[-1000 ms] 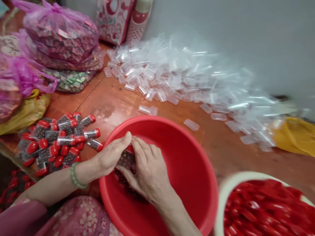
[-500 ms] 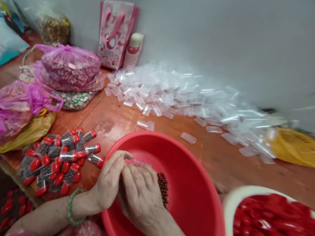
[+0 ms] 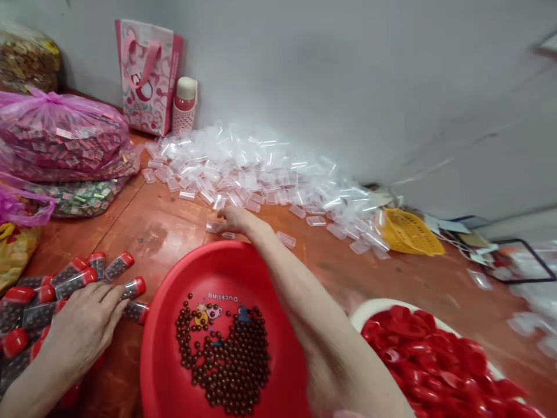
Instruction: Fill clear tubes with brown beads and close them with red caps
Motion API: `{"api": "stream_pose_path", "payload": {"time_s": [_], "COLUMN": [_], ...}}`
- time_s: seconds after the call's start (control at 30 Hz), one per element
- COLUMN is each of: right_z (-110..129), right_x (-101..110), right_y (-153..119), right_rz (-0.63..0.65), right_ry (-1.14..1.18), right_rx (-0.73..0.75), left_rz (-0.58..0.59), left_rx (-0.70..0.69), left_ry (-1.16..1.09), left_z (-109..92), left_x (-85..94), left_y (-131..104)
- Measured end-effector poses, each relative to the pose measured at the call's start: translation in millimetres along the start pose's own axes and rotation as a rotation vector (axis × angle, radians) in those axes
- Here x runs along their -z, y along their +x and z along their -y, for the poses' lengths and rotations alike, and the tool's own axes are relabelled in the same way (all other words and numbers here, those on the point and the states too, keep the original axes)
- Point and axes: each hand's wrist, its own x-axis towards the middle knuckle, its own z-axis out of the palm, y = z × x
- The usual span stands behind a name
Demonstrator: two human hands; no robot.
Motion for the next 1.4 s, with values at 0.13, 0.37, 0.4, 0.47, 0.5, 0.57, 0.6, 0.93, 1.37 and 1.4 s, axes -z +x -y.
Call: {"api": "stream_pose_path", "payload": {"time_s": [0.13, 0.37, 0.4, 0.47, 0.5, 0.57, 0.6, 0.93, 1.37, 1.4], "right_z": [-3.4, 5.6, 8.4, 17.4, 23.6, 38.4, 45.6, 38.8, 52.2, 53.0], "right_x": [-19.9, -13.2, -8.3, 2.6, 7.5, 11.3, 8.5, -104.0, -135.7, -136.9], "right_y": [19.4, 12.3, 4.7, -19.7, -36.5, -75.9, -96.1, -138.8, -200.1, -205.2], "right_rz": [0.051, -0.036, -0.119, -0.363, -0.421, -0.473, -0.447, -0.248, -0.111, -0.089], "right_ry": [-0.036, 0.096, 0.159, 0.406, 0.511, 0.796, 0.85, 0.592, 0.573, 0.577], "right_rx": [0.038, 0.037, 0.033, 0.053, 0.067, 0.165, 0.182, -0.278, -0.104, -0.099], "left_rz": [-0.001, -0.076, -0.085, -0.076, -0.054, 0.034, 0.091, 0.153, -0.02, -0.021], "left_rx": [-0.079, -0.111, -0.107, -0.076, -0.044, 0.025, 0.054, 0.274, 0.155, 0.146], "left_ry": [-0.066, -0.331, -0.381, -0.485, -0.545, -0.674, -0.733, -1.014, -1.13, -1.132], "left_z": [3.3, -17.9, -22.7, -31.7, -35.7, -42.4, -45.3, -66.2, -81.2, -82.1], "left_x": [-12.1, 4.3, 6.8, 8.5, 7.6, 3.0, -0.3, -5.3, 23.2, 24.8], "left_y": [5.1, 26.8, 29.4, 33.5, 34.8, 36.3, 36.7, 36.8, 42.2, 42.4]}}
